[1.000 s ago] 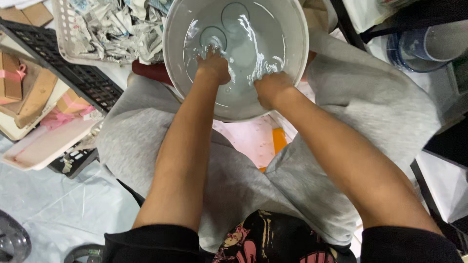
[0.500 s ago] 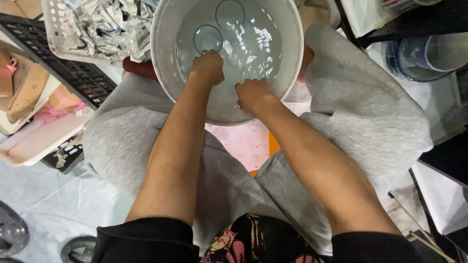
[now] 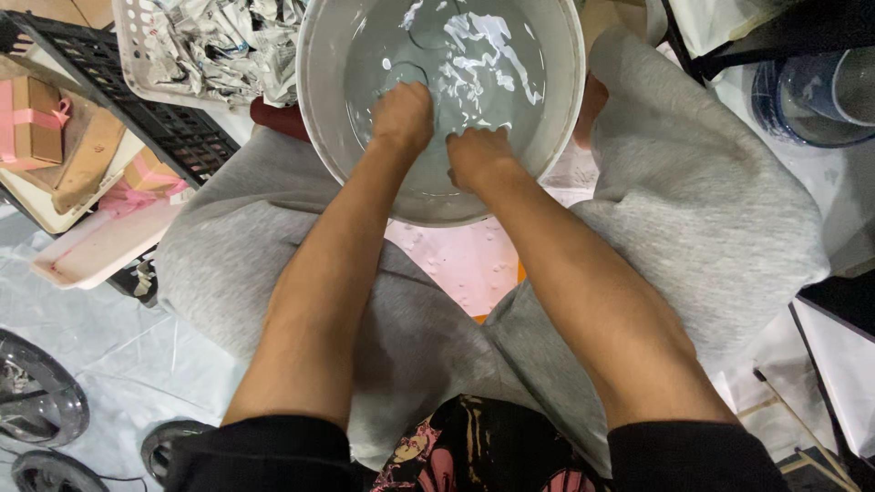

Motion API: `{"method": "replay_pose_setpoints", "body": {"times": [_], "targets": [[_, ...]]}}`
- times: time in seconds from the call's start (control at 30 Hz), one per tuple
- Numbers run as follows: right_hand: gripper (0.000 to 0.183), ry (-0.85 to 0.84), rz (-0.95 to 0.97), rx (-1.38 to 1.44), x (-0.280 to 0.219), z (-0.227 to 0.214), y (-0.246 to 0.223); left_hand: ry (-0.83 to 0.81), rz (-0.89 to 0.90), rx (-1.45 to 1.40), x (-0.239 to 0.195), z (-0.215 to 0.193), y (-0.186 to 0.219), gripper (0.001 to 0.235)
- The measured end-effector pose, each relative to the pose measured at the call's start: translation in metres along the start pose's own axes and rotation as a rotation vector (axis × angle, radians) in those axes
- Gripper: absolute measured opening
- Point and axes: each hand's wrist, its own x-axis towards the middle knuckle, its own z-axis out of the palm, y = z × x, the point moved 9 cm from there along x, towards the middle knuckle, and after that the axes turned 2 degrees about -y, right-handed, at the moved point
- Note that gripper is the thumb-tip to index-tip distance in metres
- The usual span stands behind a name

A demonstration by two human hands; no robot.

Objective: The person washes several ceramic and glass items by hand in a bucket of water. They scrub a plate, a small bowl, a mug, and a glass, then place each item on a nearby shelf.

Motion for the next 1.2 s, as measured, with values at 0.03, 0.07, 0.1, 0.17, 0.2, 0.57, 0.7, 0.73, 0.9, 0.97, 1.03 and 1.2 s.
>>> {"method": "replay_pose_setpoints", "body": {"times": [0.03,0.07,0.1,0.17,0.2,0.57,0.7,0.73,0.9,0.97,1.03,1.2], "targets": [[0.056,0.019,0.011,-0.003,0.0,-0.002,0.005,-0.025,0.044,0.031,-0.004,0.002,0.009,0.019],[0.059,0.034,0.027,-0.007,-0.001,-0.004,0.009,-0.049,0.089,0.062,-0.008,0.003,0.017,0.019],[0.063,0.046,0.039,-0.012,-0.002,-0.005,0.013,-0.076,0.129,0.093,-0.014,0.004,0.023,0.019],[0.075,0.058,0.056,-0.025,-0.004,-0.011,0.016,0.01,0.219,0.1,-0.029,-0.009,0.034,0.02],[0.085,0.059,0.06,-0.034,-0.006,-0.015,0.018,0.055,0.264,0.105,-0.035,-0.018,0.039,0.021],[0.153,0.249,-0.027,0.444,-0.031,-0.049,0.015,0.259,0.332,-0.303,-0.081,-0.118,0.041,0.015],[0.148,0.474,-0.23,0.577,-0.039,-0.063,0.017,0.454,0.459,-0.308,-0.103,-0.156,0.056,0.014],[0.145,0.521,-0.28,0.606,-0.041,-0.069,0.017,0.498,0.486,-0.315,-0.109,-0.166,0.058,0.014],[0.094,0.393,-0.29,0.793,-0.04,-0.06,0.018,0.396,0.474,-0.325,-0.117,-0.185,0.065,0.01],[0.084,0.361,-0.306,0.9,-0.042,-0.06,0.016,0.368,0.488,-0.378,-0.116,-0.194,0.065,0.01],[0.081,0.349,-0.364,0.999,-0.045,-0.063,0.011,0.341,0.478,-0.441,-0.114,-0.199,0.063,0.011],[0.078,0.393,-0.103,0.933,-0.04,-0.055,0.031,0.667,0.542,-0.502,-0.129,-0.215,0.053,0.012]]}}
